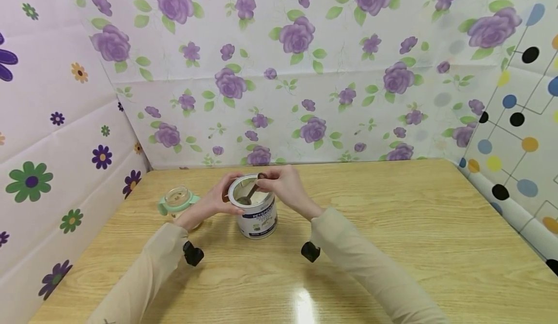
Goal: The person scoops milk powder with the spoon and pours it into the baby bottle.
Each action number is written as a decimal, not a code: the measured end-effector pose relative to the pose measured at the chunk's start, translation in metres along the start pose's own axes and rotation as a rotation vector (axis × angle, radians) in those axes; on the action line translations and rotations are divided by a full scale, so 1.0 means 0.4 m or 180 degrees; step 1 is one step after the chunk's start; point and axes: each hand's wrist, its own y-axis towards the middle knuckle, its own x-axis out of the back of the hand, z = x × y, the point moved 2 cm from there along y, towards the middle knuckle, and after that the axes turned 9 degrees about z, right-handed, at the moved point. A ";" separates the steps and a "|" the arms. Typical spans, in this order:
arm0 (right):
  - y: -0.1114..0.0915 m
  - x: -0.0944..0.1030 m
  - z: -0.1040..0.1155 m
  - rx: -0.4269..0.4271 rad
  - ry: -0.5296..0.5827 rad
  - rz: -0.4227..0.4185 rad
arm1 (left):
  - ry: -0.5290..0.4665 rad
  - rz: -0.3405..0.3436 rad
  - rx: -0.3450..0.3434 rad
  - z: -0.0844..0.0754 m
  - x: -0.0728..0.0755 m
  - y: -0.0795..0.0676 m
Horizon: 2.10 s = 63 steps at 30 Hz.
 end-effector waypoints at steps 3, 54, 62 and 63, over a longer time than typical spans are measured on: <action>0.003 0.006 -0.013 -0.0082 0.0142 -0.0114 | 0.0039 -0.0014 -0.0030 0.005 0.001 0.000; -0.021 0.070 -0.031 -0.0225 0.1262 -0.1097 | 0.0021 -0.0001 -0.0037 -0.077 -0.019 -0.018; -0.022 0.071 -0.035 -0.0341 0.1222 -0.1112 | -0.0011 -0.0001 0.0019 -0.072 -0.019 -0.018; -0.021 0.071 -0.035 -0.0344 0.1219 -0.1100 | -0.0017 -0.0006 0.0025 -0.072 -0.019 -0.018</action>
